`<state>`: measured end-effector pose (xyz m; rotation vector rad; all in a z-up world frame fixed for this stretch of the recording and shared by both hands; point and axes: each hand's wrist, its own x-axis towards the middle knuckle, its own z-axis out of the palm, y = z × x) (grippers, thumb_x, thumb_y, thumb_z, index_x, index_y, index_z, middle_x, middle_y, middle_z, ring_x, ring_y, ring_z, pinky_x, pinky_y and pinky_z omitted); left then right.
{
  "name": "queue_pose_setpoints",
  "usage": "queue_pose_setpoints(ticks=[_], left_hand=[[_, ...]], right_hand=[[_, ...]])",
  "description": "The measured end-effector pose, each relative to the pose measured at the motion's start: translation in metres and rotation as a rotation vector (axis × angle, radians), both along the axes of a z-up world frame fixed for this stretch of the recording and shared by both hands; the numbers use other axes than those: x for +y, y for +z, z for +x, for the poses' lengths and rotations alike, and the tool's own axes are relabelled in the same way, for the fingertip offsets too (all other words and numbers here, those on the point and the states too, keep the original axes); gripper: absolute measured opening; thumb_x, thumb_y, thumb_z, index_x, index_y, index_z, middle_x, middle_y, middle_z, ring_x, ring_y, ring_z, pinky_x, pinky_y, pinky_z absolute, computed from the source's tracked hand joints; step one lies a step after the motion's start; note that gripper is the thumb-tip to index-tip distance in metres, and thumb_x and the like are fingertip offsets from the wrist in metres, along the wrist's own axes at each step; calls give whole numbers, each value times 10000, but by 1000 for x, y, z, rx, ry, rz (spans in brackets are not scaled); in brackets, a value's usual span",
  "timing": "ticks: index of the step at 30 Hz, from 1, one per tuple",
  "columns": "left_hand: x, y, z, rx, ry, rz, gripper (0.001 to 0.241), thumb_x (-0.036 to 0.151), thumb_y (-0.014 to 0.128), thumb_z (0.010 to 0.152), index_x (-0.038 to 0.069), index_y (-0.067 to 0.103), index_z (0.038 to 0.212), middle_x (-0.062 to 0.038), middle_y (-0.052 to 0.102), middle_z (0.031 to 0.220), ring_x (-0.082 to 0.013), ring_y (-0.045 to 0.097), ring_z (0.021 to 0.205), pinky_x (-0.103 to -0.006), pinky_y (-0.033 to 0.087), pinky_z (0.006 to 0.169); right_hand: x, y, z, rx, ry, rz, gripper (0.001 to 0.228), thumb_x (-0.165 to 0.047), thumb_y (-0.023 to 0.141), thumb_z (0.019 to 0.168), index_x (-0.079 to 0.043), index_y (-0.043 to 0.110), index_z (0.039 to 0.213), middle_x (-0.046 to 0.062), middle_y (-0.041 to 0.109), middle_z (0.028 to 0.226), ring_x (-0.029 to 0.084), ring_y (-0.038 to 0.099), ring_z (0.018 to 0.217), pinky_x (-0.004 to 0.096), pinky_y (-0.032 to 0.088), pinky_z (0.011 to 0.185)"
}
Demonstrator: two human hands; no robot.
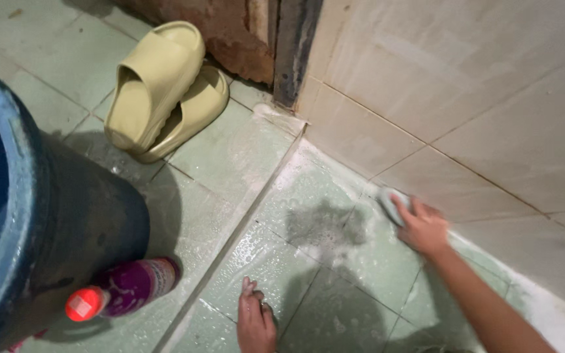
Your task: The person scrubs a tiled bathroom floor with a sponge and soapy water, using a metal pan to scoop and pour water. They move a mop bucket to access different areas and scrub along the baseboards. Finally, they rinse their hands under a wall tap.
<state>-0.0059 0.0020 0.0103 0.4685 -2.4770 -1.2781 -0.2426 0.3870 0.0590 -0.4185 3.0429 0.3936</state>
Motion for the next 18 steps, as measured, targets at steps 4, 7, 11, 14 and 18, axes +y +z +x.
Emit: queue_pose_setpoints(ticks=[4, 7, 11, 14, 18], left_hand=[[-2, 2, 2, -52, -18, -25, 172, -20, 528, 828, -1, 593, 987, -232, 587, 1325, -412, 483, 1401, -482, 451, 1054], [0, -2, -1, -14, -23, -17, 176, 3, 534, 840, -6, 594, 1005, -233, 581, 1327, -419, 486, 1393, -470, 458, 1042], [4, 6, 3, -73, 7, 17, 196, 29, 537, 862, -21, 598, 1041, -248, 551, 1366, -425, 488, 1366, -472, 454, 1030], [0, 13, -5, -95, 4, 2, 191, 50, 553, 862, -20, 588, 1036, -241, 550, 1358, -431, 472, 1392, -482, 447, 1033], [2, 21, -7, -64, -24, -69, 188, 78, 575, 869, -4, 581, 1037, -227, 559, 1328, -441, 460, 1405, -500, 429, 1058]], right_hand=[[-104, -20, -64, 93, 81, -279, 1015, -248, 711, 626, -371, 308, 1549, 211, 540, 1414, 455, 679, 1069, 583, 538, 816], [-201, -15, -95, -101, -231, -334, 788, -263, 612, 851, -407, 361, 1585, 158, 623, 1351, 428, 713, 975, 567, 552, 819], [-296, -12, -82, 92, -660, -927, 568, -465, 665, 930, -333, 505, 1459, 197, 744, 1106, 479, 687, 986, 573, 532, 833], [-316, -9, -52, 63, -639, -1074, 676, -486, 702, 885, -207, 482, 1459, 222, 748, 1052, 458, 711, 969, 559, 556, 841], [-296, -5, 18, -175, -233, -876, 763, -486, 666, 842, -172, 478, 1511, 223, 741, 1046, 436, 721, 947, 545, 571, 830]])
